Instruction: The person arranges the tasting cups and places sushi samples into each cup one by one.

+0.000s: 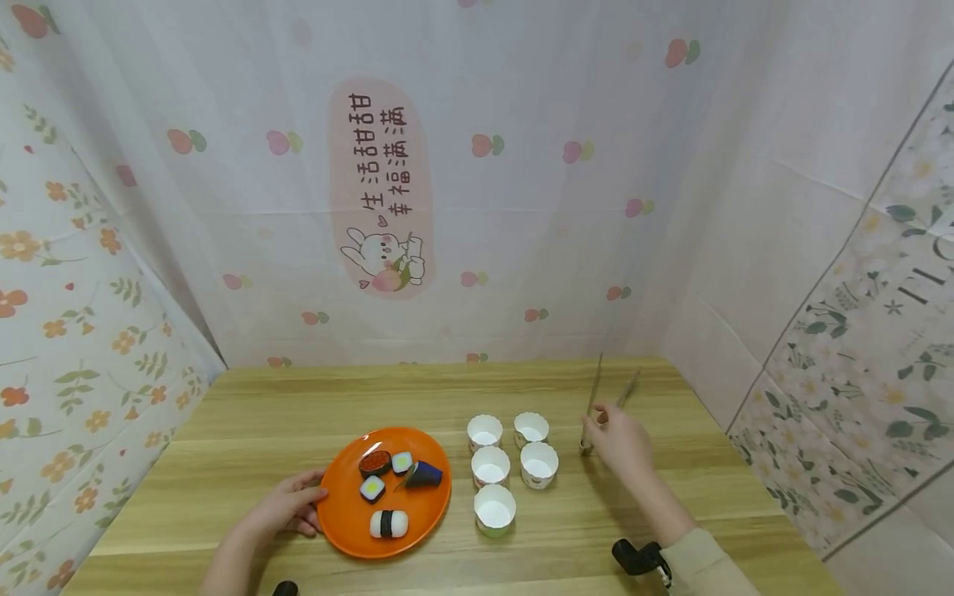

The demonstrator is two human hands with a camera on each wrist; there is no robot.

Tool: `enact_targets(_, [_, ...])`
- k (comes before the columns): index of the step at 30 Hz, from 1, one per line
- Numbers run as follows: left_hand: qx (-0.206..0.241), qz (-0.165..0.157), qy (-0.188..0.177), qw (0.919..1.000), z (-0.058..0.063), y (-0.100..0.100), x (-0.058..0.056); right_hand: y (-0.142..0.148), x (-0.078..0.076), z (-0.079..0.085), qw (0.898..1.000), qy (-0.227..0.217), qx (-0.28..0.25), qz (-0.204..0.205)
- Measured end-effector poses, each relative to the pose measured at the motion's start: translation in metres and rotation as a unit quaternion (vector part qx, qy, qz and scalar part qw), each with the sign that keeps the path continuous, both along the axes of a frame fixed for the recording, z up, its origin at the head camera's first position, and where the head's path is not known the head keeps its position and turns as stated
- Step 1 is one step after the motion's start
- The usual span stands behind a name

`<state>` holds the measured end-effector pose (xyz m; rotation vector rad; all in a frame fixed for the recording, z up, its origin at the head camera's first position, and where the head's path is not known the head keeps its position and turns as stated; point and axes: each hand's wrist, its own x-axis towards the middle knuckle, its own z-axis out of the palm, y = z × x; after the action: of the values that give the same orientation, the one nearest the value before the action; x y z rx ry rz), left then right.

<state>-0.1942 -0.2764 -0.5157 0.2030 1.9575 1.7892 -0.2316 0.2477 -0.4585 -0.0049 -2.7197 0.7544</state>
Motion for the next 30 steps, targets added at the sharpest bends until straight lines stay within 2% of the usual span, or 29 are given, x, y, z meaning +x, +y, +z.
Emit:
enact_targets(4, [-0.003, 0.0, 0.001, 1.0, -0.001, -0.001, -0.001, 0.004, -0.007, -0.002, 0.999, -0.03, -0.017, -0.029])
enact_targets(10, [-0.011, 0.008, -0.003, 0.9999, -0.001, 0.0, -0.001, 0.008, -0.017, -0.004, 0.991, -0.103, -0.043, -0.068])
enact_targets(19, [-0.009, 0.011, -0.004, 0.9999, -0.002, 0.001, 0.001, 0.013, -0.024, -0.014, 0.977, -0.177, -0.082, -0.09])
enact_targets(23, [-0.005, 0.006, -0.004, 1.0, -0.002, 0.0, 0.001, 0.014, -0.028, -0.017, 0.972, -0.194, -0.099, -0.089])
enact_targets(30, [-0.004, 0.002, 0.001, 1.0, -0.001, -0.001, 0.0, 0.014, -0.037, -0.019, 0.97, -0.202, -0.096, -0.096])
